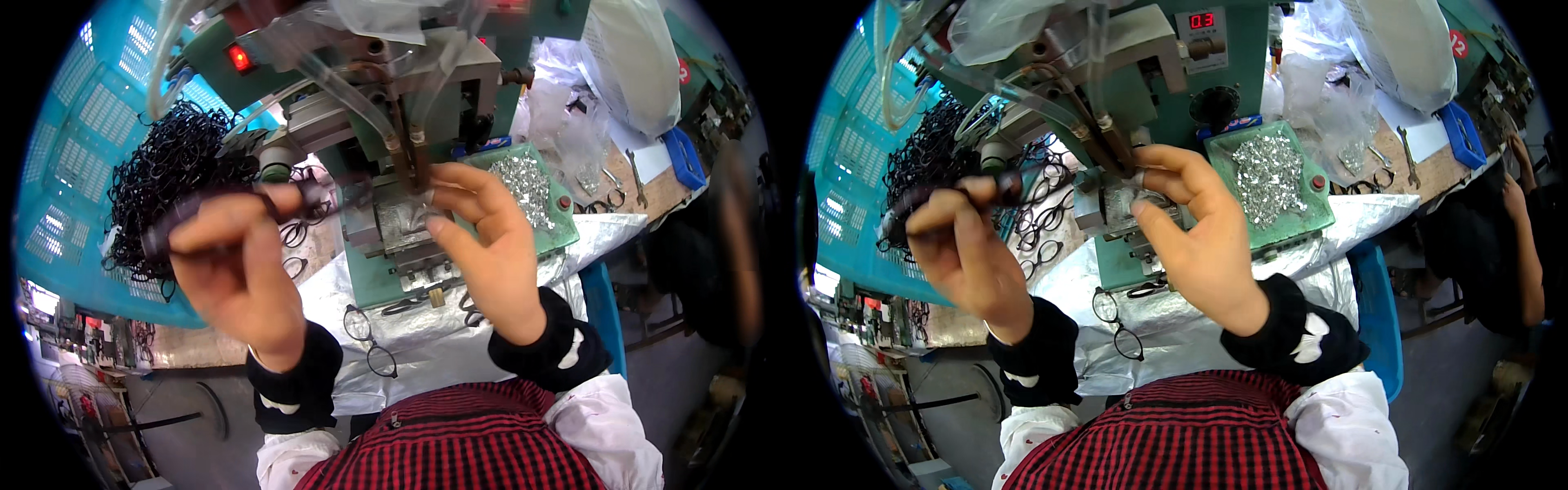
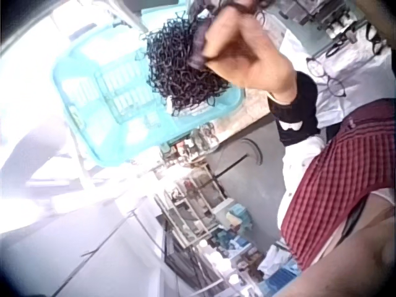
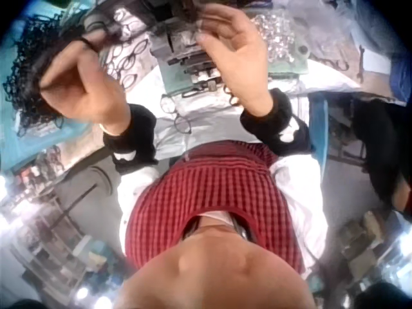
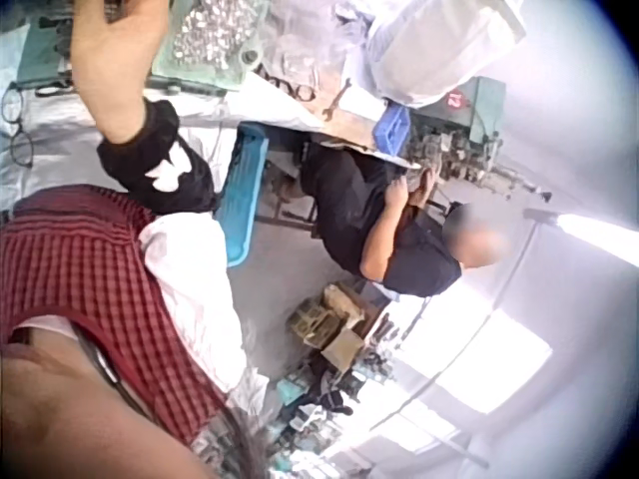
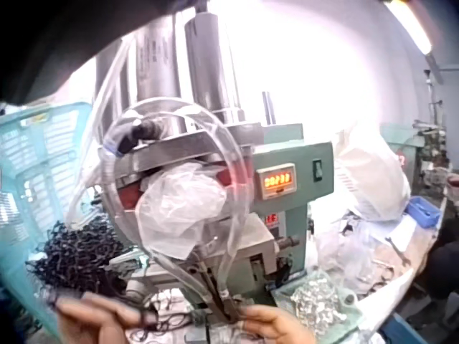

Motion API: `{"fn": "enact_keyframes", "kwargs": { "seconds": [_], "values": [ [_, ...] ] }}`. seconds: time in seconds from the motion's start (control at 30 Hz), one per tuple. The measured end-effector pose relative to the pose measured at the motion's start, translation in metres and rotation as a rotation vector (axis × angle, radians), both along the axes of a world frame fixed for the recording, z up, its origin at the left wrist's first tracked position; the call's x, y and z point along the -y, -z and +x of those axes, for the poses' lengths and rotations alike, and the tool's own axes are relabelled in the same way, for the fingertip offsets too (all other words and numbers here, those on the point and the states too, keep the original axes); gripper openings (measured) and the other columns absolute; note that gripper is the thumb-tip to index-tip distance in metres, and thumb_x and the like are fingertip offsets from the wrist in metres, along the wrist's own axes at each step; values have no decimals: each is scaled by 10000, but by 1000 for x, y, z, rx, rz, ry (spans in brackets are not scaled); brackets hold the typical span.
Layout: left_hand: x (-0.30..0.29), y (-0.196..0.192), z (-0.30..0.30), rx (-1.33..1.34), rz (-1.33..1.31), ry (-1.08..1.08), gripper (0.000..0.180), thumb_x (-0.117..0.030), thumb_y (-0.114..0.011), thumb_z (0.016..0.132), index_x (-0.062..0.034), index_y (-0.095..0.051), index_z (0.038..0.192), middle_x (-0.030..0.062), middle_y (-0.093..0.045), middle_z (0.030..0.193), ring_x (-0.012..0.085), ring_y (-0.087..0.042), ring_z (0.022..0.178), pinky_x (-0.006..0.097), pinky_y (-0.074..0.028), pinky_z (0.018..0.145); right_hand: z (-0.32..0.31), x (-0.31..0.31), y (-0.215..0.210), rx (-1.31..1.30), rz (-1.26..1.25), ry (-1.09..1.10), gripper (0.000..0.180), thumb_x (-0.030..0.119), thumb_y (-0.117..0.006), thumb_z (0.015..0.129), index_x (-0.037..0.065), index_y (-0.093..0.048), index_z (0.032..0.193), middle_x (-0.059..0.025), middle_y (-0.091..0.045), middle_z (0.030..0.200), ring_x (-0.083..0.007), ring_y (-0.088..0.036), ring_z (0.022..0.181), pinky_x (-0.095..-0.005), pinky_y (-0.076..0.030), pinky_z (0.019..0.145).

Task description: The person assembles eyeglasses by inserting small metal components into black frames using a press machine. They repeatedly pick frames from a basket, place them in the machine, add metal parts, and operate the press to secure the components.

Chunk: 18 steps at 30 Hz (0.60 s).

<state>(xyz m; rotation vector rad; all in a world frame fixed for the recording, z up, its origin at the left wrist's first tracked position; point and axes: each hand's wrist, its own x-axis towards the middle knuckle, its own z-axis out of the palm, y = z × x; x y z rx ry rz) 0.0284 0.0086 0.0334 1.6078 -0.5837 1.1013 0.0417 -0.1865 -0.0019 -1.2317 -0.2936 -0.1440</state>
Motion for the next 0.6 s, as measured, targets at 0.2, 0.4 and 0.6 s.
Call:
{"fn": "enact_keyframes", "kwargs": {
  "seconds": [0.2, 0.4, 0.6],
  "values": [
    [32, 31, -11, 173, 743, 72, 211, -41, -741, 671, -38, -658, 865, 150, -706, 1103, 241, -612, 708, 344, -554, 600, 53, 90, 63, 406, -1154, 568, 190, 92, -715, 777, 79, -733, 966, -178, -672, 1126, -386, -599, 1150, -455, -477, 981],
    [39, 49, -5, 285, 811, 8, 162, -62, -719, 691, -63, -618, 818, 115, -704, 1064, 233, -634, 800, 397, -625, 798, 59, 110, 98, 461, -1182, 611, 111, 79, -734, 766, 85, -712, 875, -180, -622, 1211, -381, -554, 1223, -479, -473, 969],
    [44, 55, -16, 131, 708, 28, 215, -32, -721, 687, -48, -679, 897, 123, -713, 1048, 251, -648, 808, 430, -619, 817, 79, 95, 94, 556, -1489, 531, 207, 142, -697, 812, 47, -637, 986, -154, -593, 1300, -330, -504, 1302, -472, -510, 826]
  ]
}}
